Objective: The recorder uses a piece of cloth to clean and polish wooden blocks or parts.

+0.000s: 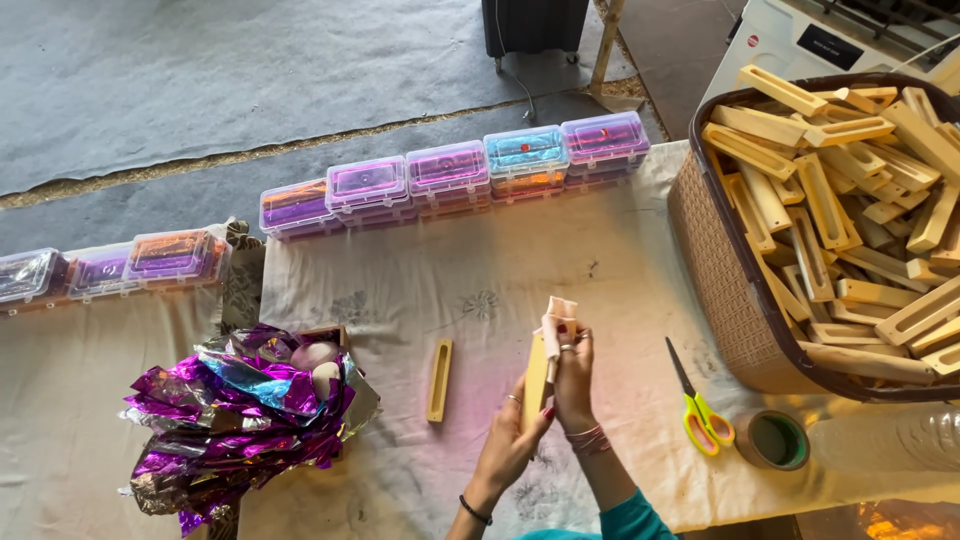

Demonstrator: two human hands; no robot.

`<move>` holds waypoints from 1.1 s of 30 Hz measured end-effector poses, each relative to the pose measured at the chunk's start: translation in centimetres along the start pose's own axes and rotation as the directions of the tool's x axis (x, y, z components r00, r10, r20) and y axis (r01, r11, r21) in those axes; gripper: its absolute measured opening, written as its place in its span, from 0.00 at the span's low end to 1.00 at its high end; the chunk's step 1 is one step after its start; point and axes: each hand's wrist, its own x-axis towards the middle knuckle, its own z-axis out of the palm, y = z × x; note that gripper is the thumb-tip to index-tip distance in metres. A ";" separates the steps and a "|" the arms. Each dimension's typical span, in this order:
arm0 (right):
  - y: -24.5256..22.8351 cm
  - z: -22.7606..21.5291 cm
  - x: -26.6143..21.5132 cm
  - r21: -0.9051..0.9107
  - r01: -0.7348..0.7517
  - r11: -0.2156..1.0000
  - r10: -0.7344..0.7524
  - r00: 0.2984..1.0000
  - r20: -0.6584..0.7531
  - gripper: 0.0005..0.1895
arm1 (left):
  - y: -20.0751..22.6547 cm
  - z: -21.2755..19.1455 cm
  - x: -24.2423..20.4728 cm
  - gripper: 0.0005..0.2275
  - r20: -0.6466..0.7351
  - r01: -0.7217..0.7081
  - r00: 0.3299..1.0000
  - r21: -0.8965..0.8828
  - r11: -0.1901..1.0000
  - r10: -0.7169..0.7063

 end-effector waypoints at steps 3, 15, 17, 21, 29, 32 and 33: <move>-1.9 -0.4 -0.1 -0.007 -0.024 1.000 0.025 0.988 0.150 0.20 | 0.5 -0.1 -0.1 0.28 0.014 0.057 0.998 0.149 0.987 -0.060; -2.5 2.1 -1.1 -0.046 -0.089 0.995 0.095 0.986 0.138 0.14 | -5.1 0.2 2.3 0.20 0.063 0.095 0.995 -0.324 0.941 -0.079; -1.4 2.1 -1.9 -0.201 0.132 0.971 -0.100 0.982 0.162 0.12 | -5.8 -0.1 3.0 0.18 0.010 0.121 0.992 -0.378 0.918 -0.126; -4.9 3.6 -4.1 -0.566 0.509 0.648 -0.206 0.833 0.513 0.13 | -7.1 -1.9 5.9 0.20 -0.203 0.098 0.957 -0.451 0.887 -0.208; -6.3 4.0 -3.8 -0.566 0.413 0.714 -0.162 0.883 0.440 0.19 | -4.9 -0.6 2.7 0.19 -0.280 0.059 0.947 -0.332 0.941 -0.158; -6.3 3.5 -3.3 -0.632 0.353 0.690 -0.200 0.932 0.303 0.14 | -2.9 0.1 1.8 0.19 -0.281 0.104 0.945 -0.223 0.969 -0.166; -6.4 3.1 -3.3 -0.654 0.373 0.658 -0.214 0.926 0.312 0.12 | -2.8 0.3 1.8 0.20 -0.295 0.109 0.941 -0.207 0.972 -0.168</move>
